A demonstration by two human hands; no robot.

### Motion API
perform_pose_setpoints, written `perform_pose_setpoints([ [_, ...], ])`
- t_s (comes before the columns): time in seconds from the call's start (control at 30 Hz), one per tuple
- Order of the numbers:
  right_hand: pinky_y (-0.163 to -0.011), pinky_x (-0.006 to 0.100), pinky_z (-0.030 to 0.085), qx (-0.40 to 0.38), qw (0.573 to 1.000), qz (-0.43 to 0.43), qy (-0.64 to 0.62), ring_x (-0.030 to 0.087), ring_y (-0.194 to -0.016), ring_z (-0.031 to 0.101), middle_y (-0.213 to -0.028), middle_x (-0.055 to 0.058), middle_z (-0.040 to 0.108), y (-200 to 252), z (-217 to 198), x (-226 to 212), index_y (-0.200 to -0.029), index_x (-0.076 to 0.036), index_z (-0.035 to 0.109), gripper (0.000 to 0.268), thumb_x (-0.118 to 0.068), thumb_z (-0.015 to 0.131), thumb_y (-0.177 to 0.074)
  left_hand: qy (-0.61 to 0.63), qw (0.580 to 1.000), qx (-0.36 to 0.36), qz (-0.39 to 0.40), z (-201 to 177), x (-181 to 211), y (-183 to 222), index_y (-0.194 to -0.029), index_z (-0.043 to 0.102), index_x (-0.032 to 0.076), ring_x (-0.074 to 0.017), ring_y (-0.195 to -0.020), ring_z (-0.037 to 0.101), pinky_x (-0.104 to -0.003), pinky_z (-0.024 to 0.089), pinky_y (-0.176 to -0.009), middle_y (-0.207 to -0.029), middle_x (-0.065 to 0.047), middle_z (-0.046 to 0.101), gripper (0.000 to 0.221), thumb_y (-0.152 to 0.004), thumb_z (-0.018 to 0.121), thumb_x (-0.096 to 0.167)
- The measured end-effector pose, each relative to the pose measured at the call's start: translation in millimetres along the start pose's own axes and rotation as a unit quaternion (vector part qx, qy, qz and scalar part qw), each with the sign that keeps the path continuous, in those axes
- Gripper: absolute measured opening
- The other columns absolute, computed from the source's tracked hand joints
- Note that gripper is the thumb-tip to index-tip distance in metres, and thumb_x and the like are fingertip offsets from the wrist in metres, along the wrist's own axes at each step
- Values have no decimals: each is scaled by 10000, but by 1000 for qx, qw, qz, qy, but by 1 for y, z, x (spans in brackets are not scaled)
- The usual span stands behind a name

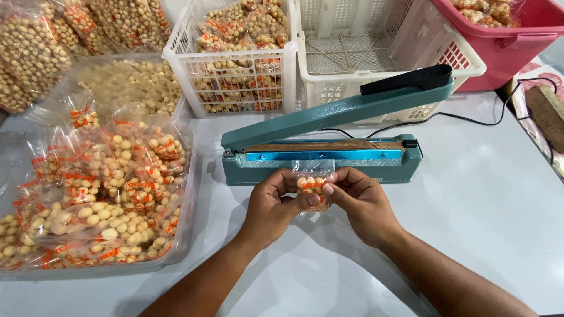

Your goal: The person repeatedly seals small transparent plastic pouches containing round snacks using a handheld impulse sealer. They place each pouch on the sealer, press the handle to seal, and then place the finished pouch into a nearby container.

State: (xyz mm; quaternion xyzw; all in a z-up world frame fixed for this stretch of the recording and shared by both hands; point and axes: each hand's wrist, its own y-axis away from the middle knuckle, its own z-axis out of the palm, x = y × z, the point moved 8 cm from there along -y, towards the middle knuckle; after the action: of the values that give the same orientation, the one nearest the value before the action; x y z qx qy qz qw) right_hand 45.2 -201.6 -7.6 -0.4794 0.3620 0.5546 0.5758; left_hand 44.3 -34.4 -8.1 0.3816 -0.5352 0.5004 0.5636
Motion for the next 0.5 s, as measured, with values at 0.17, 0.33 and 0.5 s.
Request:
perform_pose_setpoints([
  [0.17,-683,332,597,-25,1000,-2,10,207,-732,668,-775,149,640,4,15,-15,-964,77,680,186,-26,791,-857,-1,1000,-1,14,-2,3,0,-1144,668,3,-249,-1026,723,-375,620,-892,-1026,-176,742,437,-820,887,199],
  [0.33,-701,328,601,-14,999,-31,12,194,-742,668,-778,145,636,0,9,-21,-968,67,679,159,-42,766,-893,1,999,-8,35,0,12,1,-1214,623,-12,-264,-1050,713,-393,615,-906,-1064,-197,731,597,-759,927,228],
  [0.5,-680,289,603,-64,991,-75,86,180,-778,698,-820,125,682,0,11,-26,-987,56,705,180,-12,800,-850,-65,995,-20,74,2,20,3,-1169,678,-20,-323,-1033,762,-426,634,-889,-1085,-233,765,475,-812,893,209],
])
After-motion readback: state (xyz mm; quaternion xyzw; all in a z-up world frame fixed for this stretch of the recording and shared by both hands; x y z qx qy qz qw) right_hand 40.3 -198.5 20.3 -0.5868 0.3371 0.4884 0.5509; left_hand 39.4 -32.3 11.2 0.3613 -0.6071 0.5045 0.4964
